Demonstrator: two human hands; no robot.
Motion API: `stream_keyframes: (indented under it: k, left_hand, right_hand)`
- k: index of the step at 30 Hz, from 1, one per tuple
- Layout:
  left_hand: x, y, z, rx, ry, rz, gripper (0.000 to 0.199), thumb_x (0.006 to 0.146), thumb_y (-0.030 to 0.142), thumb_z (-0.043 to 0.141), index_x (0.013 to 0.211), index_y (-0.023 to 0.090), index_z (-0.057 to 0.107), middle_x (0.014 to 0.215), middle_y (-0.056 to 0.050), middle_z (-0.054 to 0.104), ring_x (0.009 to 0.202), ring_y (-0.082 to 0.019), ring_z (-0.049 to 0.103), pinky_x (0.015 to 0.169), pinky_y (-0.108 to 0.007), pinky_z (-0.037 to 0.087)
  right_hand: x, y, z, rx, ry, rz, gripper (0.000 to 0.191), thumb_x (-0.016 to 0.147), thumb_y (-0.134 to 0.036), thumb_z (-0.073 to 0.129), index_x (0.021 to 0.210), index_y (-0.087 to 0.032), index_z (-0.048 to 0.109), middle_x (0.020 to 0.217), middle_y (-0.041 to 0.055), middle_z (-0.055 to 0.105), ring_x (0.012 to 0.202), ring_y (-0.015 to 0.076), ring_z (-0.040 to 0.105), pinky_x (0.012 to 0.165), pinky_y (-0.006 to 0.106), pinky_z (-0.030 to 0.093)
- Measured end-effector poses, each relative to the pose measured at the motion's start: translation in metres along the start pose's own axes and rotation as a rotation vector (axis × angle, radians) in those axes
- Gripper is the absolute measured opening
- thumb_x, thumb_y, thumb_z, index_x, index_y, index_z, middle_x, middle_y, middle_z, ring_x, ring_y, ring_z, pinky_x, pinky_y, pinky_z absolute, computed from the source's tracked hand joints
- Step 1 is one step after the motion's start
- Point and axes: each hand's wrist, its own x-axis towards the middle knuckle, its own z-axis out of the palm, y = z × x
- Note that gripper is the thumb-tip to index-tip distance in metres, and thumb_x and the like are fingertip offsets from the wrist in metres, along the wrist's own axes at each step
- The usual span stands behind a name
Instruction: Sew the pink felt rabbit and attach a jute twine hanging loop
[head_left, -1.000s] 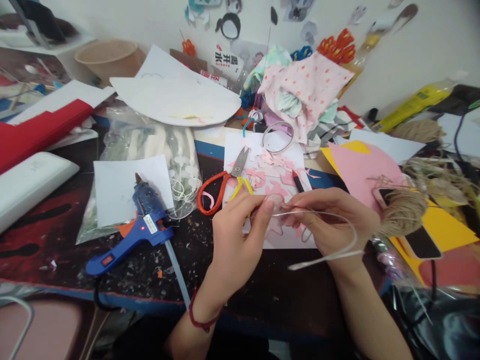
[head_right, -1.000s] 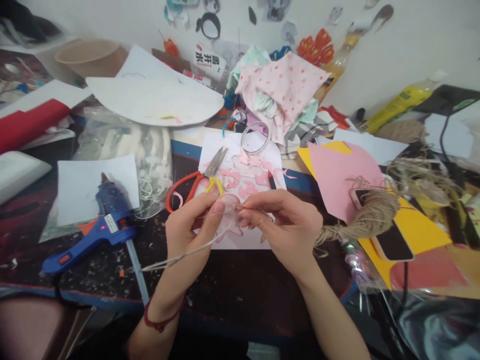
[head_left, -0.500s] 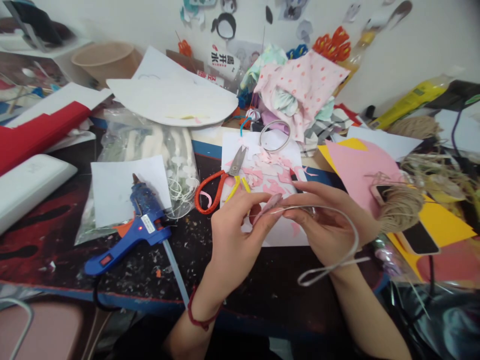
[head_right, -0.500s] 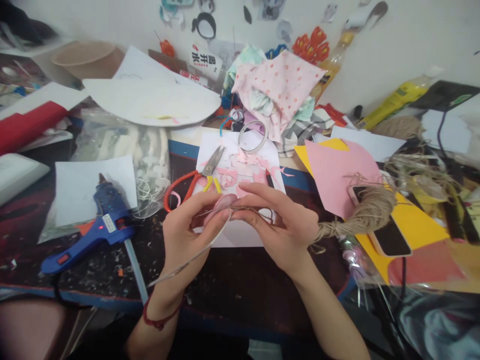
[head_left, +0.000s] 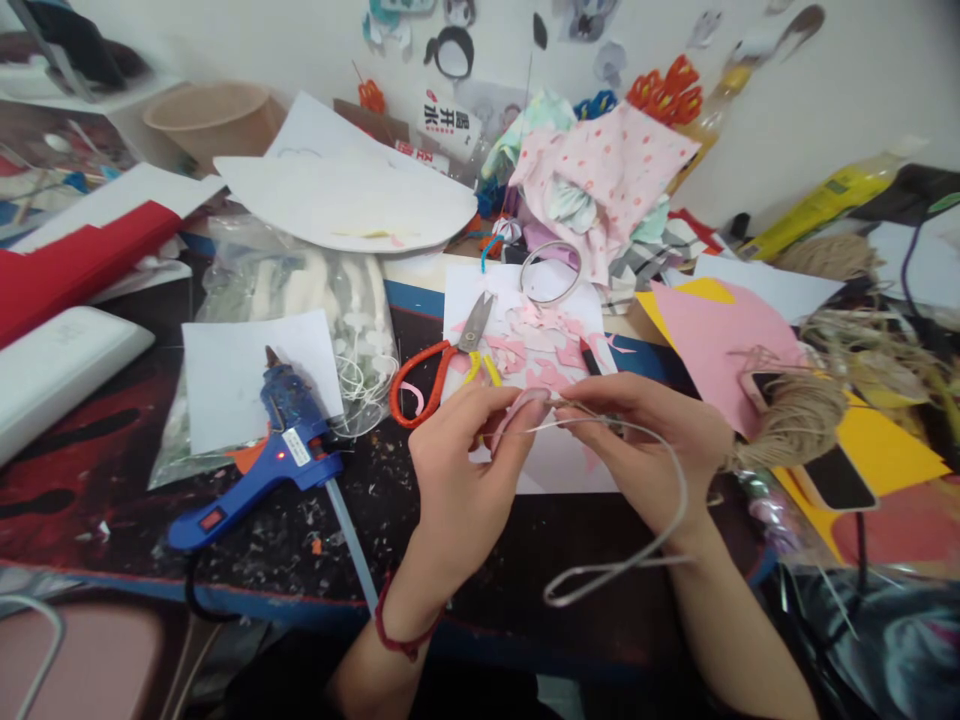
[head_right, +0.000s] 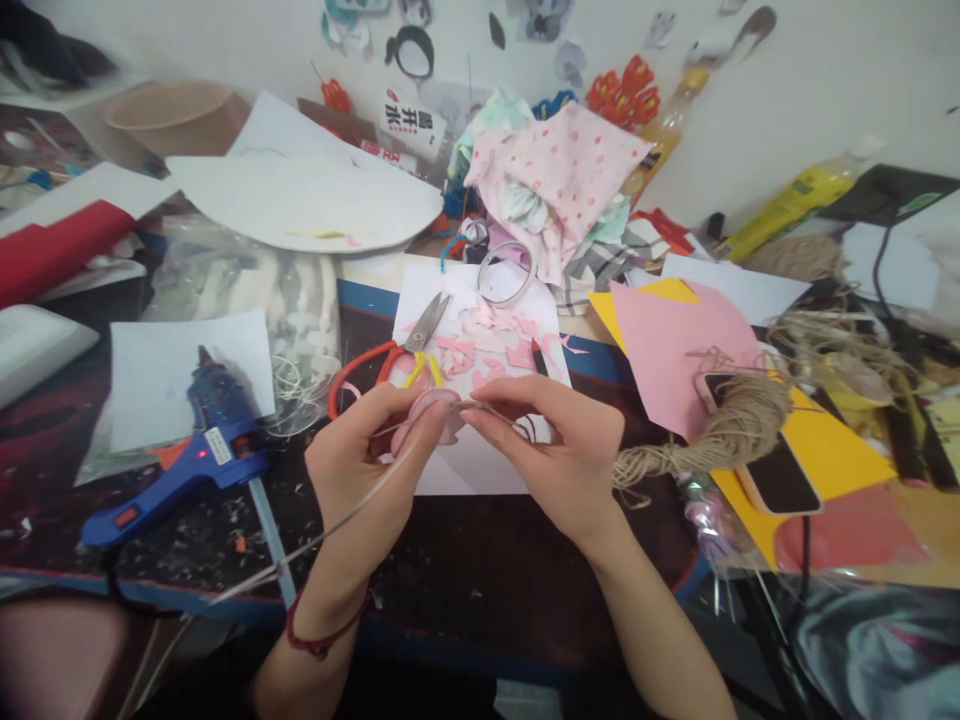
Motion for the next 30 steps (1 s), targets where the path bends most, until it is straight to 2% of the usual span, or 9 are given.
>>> stream_keyframes:
  k: [4,7,10,13,16,20,22,26,30]
  left_hand:
    - [0.001,-0.002,-0.001,0.017,0.013,0.001,0.013,0.093,0.029,0.069,0.092,0.017,0.073,0.078,0.000,0.071,0.068,-0.010,0.063,0.062,-0.023,0.048]
    - [0.001,-0.006,-0.001,0.006,-0.006,0.010,0.015,0.097,0.032,0.064,0.099,0.019,0.071,0.086,-0.001,0.073,0.074,-0.011,0.065,0.063,-0.022,0.048]
    - [0.001,-0.010,-0.001,-0.024,-0.082,-0.027,0.021,0.102,0.035,0.053,0.111,0.022,0.066,0.095,-0.002,0.073,0.073,-0.010,0.064,0.063,-0.022,0.047]
    - [0.001,-0.011,-0.001,-0.128,-0.185,-0.114,0.029,0.106,0.041,0.043,0.115,0.022,0.063,0.077,0.001,0.064,0.059,-0.010,0.054,0.056,-0.024,0.042]
    - [0.002,-0.009,-0.001,-0.173,-0.239,-0.167,0.033,0.107,0.043,0.040,0.108,0.021,0.065,0.067,0.003,0.055,0.058,-0.011,0.051,0.060,-0.026,0.042]
    - [0.002,-0.009,0.000,-0.093,-0.179,-0.215,0.028,0.107,0.041,0.042,0.109,0.022,0.062,0.084,0.000,0.063,0.076,-0.012,0.061,0.071,-0.025,0.045]
    - [0.003,-0.010,0.001,-0.081,-0.169,-0.223,0.025,0.107,0.039,0.042,0.112,0.023,0.060,0.087,0.000,0.064,0.078,-0.012,0.062,0.072,-0.024,0.046]
    - [0.004,-0.013,0.002,0.058,-0.141,-0.125,0.020,0.106,0.030,0.043,0.109,0.021,0.061,0.089,0.001,0.066,0.071,-0.009,0.059,0.067,-0.022,0.044]
    - [0.005,-0.016,0.004,0.156,-0.086,-0.072,0.017,0.105,0.027,0.046,0.110,0.020,0.061,0.095,-0.001,0.068,0.080,-0.011,0.064,0.073,-0.023,0.046]
  right_hand:
    - [0.001,0.001,0.001,0.021,-0.063,-0.027,0.011,0.083,-0.023,0.080,0.092,-0.026,0.075,0.082,-0.0015,0.076,0.070,0.0137,0.069,0.068,0.028,0.060]
    - [0.001,0.001,0.001,0.006,-0.052,-0.061,0.012,0.083,-0.021,0.079,0.092,-0.027,0.074,0.084,-0.0008,0.075,0.073,0.0148,0.068,0.068,0.030,0.059]
    - [0.004,0.002,0.001,-0.018,0.010,-0.121,0.012,0.082,-0.021,0.080,0.091,-0.027,0.074,0.092,0.0016,0.073,0.090,0.0191,0.069,0.082,0.037,0.058]
    - [0.007,0.004,0.000,0.083,-0.012,-0.087,0.009,0.084,-0.020,0.078,0.089,-0.026,0.073,0.104,0.0040,0.071,0.105,0.0219,0.068,0.096,0.042,0.054]
    - [0.008,0.006,0.001,0.180,-0.135,-0.002,0.008,0.086,-0.020,0.076,0.091,-0.025,0.073,0.112,0.0049,0.071,0.110,0.0218,0.067,0.101,0.042,0.052]
    - [0.007,0.006,0.002,0.224,-0.314,0.114,0.005,0.087,-0.024,0.076,0.089,-0.024,0.071,0.111,0.0031,0.073,0.110,0.0199,0.068,0.103,0.039,0.051]
    - [0.007,0.005,0.003,0.231,-0.365,0.132,0.006,0.087,-0.025,0.076,0.089,-0.024,0.071,0.110,0.0018,0.074,0.108,0.0180,0.069,0.100,0.035,0.052]
    - [0.009,0.005,0.004,0.185,-0.361,0.120,0.005,0.087,-0.027,0.076,0.087,-0.024,0.072,0.108,0.0008,0.074,0.107,0.0161,0.068,0.099,0.032,0.050]
    - [0.010,0.009,0.006,0.261,-0.373,0.168,0.008,0.083,-0.026,0.080,0.085,-0.023,0.073,0.094,0.0001,0.073,0.095,0.0152,0.067,0.090,0.031,0.051]
